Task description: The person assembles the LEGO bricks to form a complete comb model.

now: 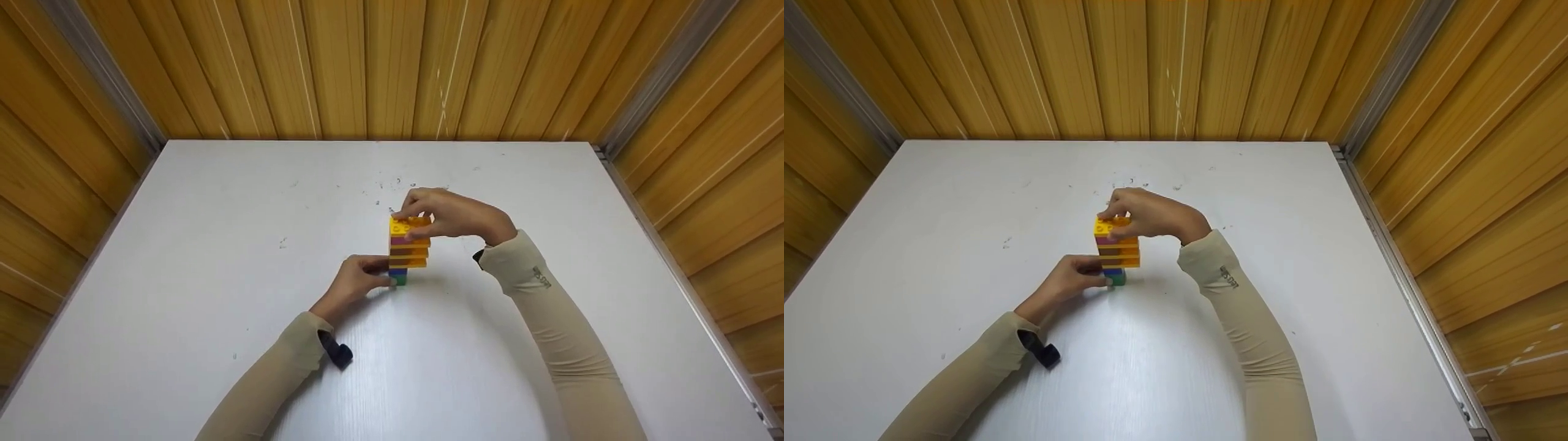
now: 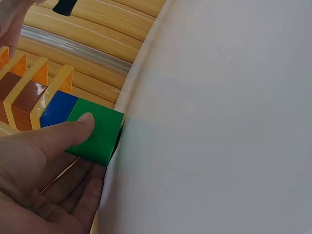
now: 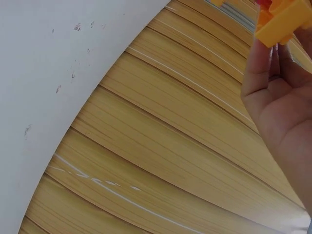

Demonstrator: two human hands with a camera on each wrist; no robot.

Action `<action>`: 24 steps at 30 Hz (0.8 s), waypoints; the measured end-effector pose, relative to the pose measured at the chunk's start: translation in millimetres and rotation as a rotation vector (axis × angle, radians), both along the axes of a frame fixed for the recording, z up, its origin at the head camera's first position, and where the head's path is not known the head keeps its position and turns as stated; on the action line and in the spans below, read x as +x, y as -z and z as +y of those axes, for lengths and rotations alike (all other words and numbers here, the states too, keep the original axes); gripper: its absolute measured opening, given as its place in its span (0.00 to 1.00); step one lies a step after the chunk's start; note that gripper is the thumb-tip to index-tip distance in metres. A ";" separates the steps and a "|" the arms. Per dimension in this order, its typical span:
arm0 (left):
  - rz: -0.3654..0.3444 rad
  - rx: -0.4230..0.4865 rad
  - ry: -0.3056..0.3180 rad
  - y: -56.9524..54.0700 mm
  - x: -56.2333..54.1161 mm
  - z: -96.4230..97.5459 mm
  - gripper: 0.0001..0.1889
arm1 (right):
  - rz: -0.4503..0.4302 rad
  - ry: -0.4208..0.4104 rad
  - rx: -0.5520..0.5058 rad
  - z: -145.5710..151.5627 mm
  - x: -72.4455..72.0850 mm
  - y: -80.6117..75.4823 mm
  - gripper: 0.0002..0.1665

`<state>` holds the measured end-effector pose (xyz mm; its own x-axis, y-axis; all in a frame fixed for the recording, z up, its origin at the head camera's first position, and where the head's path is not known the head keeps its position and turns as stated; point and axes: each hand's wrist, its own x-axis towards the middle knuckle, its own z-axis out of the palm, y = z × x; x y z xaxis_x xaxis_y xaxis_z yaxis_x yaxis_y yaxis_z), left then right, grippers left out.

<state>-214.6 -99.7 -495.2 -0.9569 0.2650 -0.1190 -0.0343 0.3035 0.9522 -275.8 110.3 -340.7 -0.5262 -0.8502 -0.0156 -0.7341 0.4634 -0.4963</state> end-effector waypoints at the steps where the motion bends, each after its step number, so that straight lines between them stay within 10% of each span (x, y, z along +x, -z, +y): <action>1: 0.006 -0.001 0.002 -0.3 -0.2 0.1 0.25 | 0.008 0.000 -0.010 0.8 -0.5 1.3 0.23; 24: -0.003 -0.054 -0.042 -6.8 -8.4 4.0 0.29 | 0.183 0.227 -0.444 5.5 -22.3 54.5 0.18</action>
<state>-223.0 -95.6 -488.4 -0.9667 0.2175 -0.1350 -0.0511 0.3527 0.9343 -298.1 115.7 -395.1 -0.6581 -0.6184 0.4295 -0.7327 0.3949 -0.5542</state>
